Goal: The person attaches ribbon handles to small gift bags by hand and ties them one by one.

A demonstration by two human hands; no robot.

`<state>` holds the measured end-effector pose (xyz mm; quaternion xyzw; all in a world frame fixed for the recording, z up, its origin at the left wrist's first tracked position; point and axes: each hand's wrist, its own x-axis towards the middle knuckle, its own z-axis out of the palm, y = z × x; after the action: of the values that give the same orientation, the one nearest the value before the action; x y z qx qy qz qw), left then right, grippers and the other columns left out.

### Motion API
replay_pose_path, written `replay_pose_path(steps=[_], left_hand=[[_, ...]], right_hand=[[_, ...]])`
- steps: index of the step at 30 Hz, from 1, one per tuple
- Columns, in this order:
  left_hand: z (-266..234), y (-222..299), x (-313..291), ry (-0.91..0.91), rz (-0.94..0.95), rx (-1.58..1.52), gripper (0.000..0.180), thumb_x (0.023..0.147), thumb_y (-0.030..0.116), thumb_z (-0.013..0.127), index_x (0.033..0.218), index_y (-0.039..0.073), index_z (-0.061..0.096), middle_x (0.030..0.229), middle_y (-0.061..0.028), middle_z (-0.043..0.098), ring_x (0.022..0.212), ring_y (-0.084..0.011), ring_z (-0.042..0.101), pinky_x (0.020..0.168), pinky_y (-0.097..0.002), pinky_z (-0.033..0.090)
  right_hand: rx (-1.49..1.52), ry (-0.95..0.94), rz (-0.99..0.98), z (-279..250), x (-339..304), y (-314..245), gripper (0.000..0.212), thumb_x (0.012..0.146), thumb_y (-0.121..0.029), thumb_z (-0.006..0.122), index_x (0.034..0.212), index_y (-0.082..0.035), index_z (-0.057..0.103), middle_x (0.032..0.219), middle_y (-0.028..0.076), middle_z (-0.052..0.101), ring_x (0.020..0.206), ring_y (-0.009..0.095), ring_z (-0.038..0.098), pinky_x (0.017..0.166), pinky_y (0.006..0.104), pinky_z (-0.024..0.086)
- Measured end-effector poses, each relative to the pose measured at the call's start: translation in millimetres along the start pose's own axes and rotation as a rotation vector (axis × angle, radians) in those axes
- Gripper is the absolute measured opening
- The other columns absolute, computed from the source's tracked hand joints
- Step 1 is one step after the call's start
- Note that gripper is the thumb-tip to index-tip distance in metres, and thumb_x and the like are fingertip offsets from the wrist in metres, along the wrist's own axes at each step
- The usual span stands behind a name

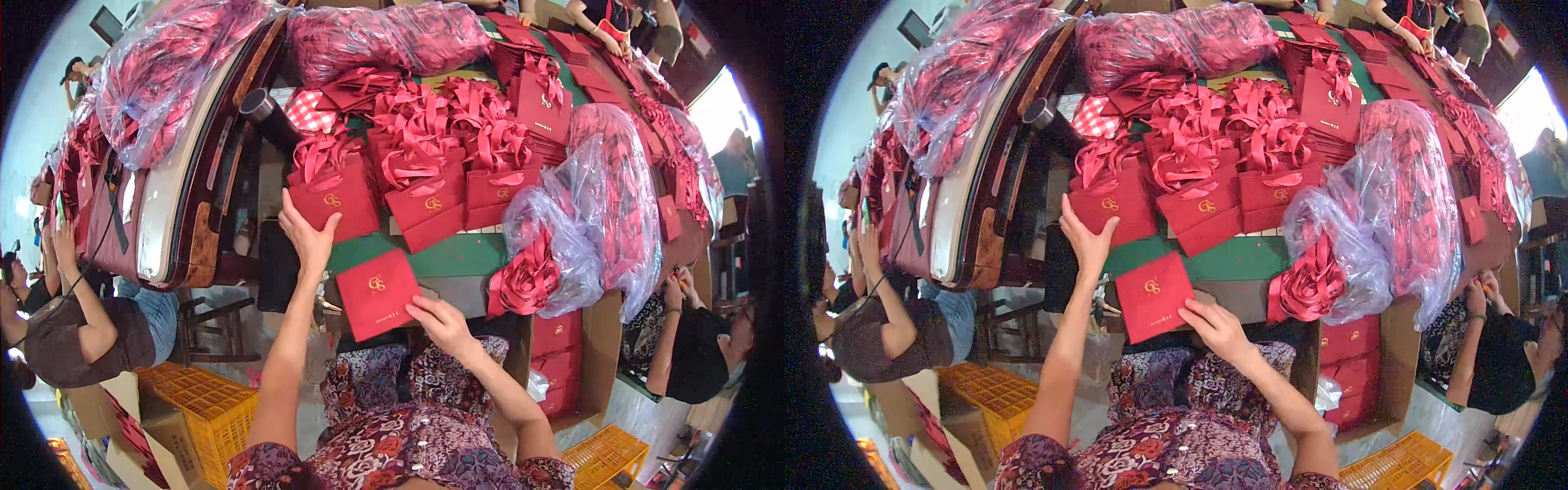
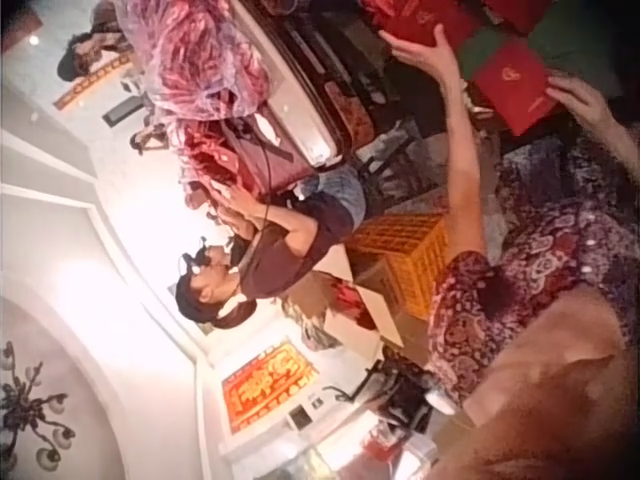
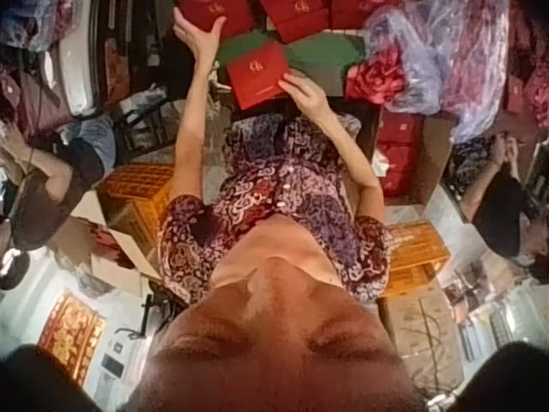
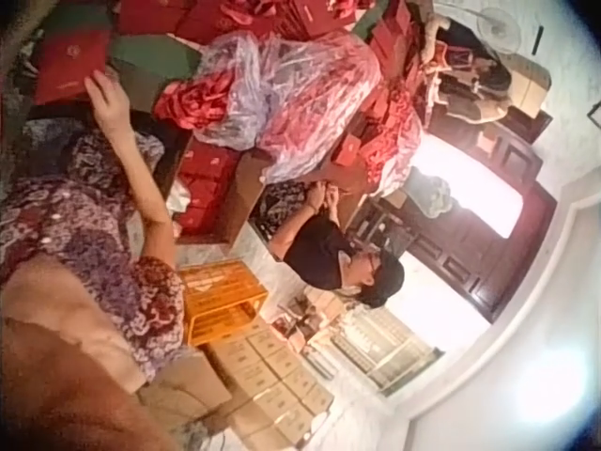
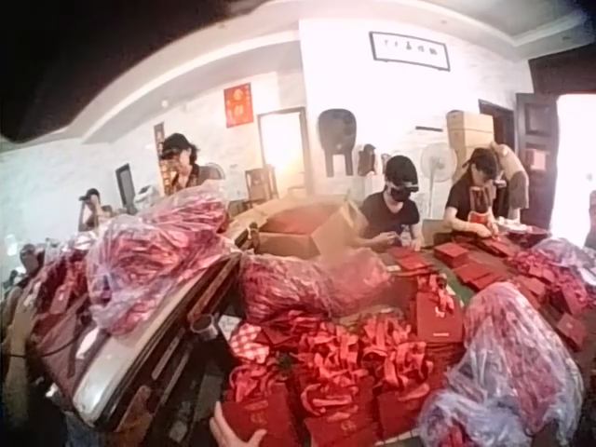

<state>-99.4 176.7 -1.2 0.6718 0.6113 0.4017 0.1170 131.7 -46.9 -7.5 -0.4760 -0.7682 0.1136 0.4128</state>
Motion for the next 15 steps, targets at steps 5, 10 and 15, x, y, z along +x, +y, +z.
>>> replay_pose_path(steps=[5, 10, 15], left_hand=[[-5.2, 3.7, -5.6, 0.062, 0.046, -0.004, 0.117, 0.068, 0.023, 0.089, 0.154, -0.002, 0.013, 0.139, -0.0286, 0.04, 0.126, -0.0452, 0.039, 0.11, -0.0531, 0.029], [-20.3, 19.1, -33.4, 0.118, 0.061, -0.076, 0.09, 0.081, 0.01, 0.077, 0.153, 0.001, 0.023, 0.138, -0.0272, 0.038, 0.126, -0.0409, 0.039, 0.105, -0.0475, 0.036], [-29.7, 50.4, -90.9, -0.101, 0.081, -0.149, 0.067, 0.085, 0.005, 0.069, 0.145, 0.001, 0.039, 0.136, -0.0197, 0.043, 0.125, -0.0351, 0.043, 0.103, -0.0416, 0.039]], right_hand=[[-0.009, -0.064, 0.02, -13.1, -44.7, -5.7, 0.048, 0.077, -0.003, 0.064, 0.124, -0.005, 0.065, 0.122, 0.013, 0.063, 0.098, 0.029, 0.065, 0.082, 0.0379, 0.055], [-0.036, -0.027, 0.085, -22.1, -76.2, -14.7, 0.041, 0.08, -0.002, 0.065, 0.121, -0.003, 0.067, 0.115, 0.015, 0.064, 0.098, 0.031, 0.066, 0.081, 0.0384, 0.056], [-0.135, 0.128, 0.129, -21.2, -95.1, -10.3, 0.046, 0.074, 0.002, 0.07, 0.12, -0.005, 0.068, 0.115, 0.015, 0.063, 0.099, 0.031, 0.065, 0.081, 0.038, 0.057]])
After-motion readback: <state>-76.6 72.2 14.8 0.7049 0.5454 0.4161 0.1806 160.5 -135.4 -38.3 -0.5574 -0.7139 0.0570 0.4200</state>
